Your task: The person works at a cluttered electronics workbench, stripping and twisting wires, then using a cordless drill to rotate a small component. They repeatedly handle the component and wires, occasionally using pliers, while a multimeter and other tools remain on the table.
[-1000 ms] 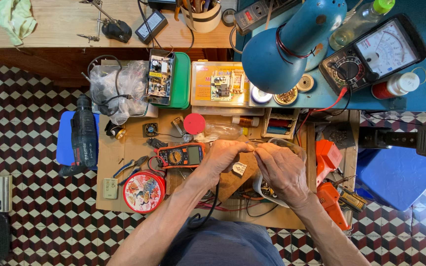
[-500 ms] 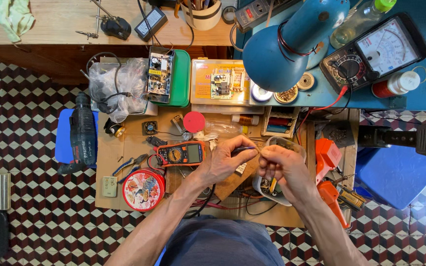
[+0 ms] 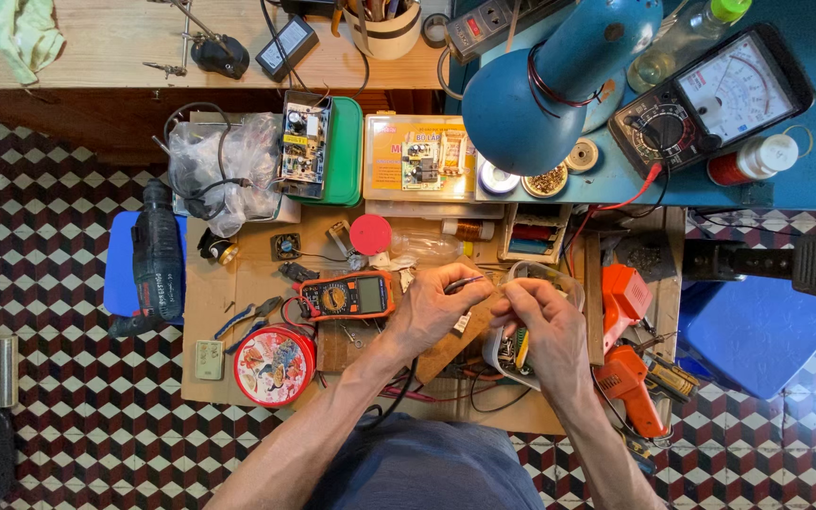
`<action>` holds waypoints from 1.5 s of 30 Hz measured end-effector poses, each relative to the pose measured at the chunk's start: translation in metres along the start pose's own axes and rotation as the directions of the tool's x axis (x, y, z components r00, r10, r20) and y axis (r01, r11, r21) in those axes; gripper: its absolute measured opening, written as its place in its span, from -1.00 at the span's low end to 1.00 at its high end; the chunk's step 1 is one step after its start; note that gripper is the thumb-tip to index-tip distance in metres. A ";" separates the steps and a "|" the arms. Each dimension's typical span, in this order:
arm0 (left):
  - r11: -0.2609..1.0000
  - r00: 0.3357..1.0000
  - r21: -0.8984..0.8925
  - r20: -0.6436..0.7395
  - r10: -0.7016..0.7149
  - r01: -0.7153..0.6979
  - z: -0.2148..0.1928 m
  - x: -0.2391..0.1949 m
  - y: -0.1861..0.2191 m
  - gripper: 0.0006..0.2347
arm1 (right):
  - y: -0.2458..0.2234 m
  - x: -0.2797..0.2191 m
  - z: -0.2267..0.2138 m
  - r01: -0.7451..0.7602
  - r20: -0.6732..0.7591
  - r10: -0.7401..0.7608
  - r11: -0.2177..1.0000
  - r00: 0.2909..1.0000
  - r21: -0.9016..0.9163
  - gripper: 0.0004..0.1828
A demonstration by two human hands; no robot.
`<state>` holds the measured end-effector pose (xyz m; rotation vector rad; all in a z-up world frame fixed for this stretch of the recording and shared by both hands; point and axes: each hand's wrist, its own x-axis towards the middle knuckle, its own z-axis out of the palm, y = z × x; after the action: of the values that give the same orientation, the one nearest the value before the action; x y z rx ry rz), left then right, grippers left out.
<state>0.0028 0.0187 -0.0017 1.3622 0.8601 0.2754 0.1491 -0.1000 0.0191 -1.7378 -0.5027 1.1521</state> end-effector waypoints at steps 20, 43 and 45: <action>0.874 0.914 -0.277 0.200 -0.354 0.400 -0.007 0.003 -0.013 -0.76 | -0.003 0.000 -0.003 0.666 0.324 -0.721 0.250 0.612 -0.703 -0.82; 0.910 0.954 -0.326 0.237 -0.185 0.257 -0.007 -0.054 -0.001 -0.85 | -0.036 -0.076 0.010 0.607 0.214 -0.680 0.413 0.702 -0.679 -0.73; 0.924 0.956 -0.292 0.232 -0.181 0.246 -0.008 -0.063 -0.001 -0.84 | -0.040 -0.079 0.010 0.659 0.325 -0.669 0.328 0.668 -0.677 -0.79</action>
<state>-0.0451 -0.0151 0.0216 0.9667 0.7504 0.0970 0.1096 -0.1359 0.0912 -1.8575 -1.7320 0.2674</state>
